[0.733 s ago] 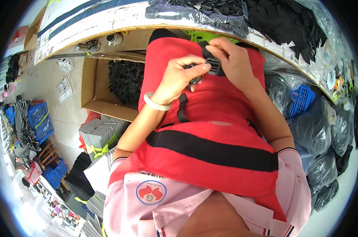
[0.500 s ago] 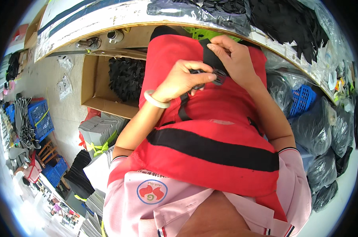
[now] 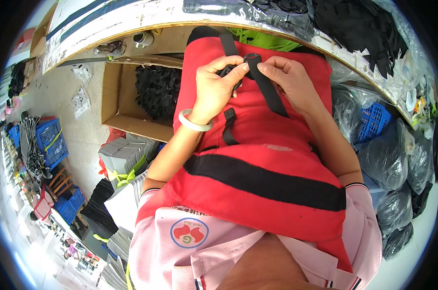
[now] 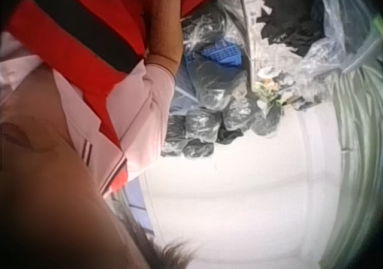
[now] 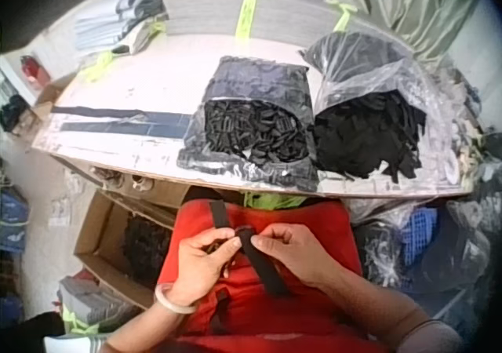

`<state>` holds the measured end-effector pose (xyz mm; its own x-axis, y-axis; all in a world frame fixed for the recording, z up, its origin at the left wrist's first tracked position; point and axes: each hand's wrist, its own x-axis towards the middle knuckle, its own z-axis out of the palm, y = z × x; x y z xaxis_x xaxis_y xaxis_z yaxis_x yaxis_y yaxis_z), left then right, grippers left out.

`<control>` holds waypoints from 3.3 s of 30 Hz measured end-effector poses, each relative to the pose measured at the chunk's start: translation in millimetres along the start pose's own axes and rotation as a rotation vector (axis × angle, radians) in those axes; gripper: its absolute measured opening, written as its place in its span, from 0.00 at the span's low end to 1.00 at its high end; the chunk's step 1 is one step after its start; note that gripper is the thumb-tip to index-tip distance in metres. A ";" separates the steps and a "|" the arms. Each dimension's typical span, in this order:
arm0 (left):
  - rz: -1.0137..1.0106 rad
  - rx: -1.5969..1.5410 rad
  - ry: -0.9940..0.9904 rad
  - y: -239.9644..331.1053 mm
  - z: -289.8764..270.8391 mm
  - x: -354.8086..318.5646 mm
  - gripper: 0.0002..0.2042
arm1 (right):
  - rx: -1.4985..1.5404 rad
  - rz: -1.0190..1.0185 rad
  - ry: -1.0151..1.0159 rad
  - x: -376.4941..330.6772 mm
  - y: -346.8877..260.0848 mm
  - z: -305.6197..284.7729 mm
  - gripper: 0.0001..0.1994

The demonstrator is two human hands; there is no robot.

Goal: Thread black straps through plastic buckles and attach them to the backpack component.

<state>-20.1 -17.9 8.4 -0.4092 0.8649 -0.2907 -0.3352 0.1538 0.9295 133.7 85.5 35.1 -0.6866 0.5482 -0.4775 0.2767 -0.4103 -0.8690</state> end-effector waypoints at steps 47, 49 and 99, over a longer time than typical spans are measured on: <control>0.309 0.171 -0.098 -2.7 -12.8 -17.5 0.09 | 0.249 0.077 -0.130 4.8 5.1 -1.4 0.11; 0.300 0.187 -0.123 3.9 -13.2 -22.3 0.09 | 0.241 0.216 -0.306 6.9 5.1 -8.6 0.11; -0.191 -0.171 -0.040 -8.0 -44.4 -35.1 0.13 | -0.135 -0.543 0.014 29.6 -22.3 17.8 0.10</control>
<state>-40.8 -70.7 1.1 -0.2915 0.8467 -0.4451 -0.5436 0.2363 0.8054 95.2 97.9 42.6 -0.7456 0.6651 0.0422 -0.0296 0.0303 -0.9991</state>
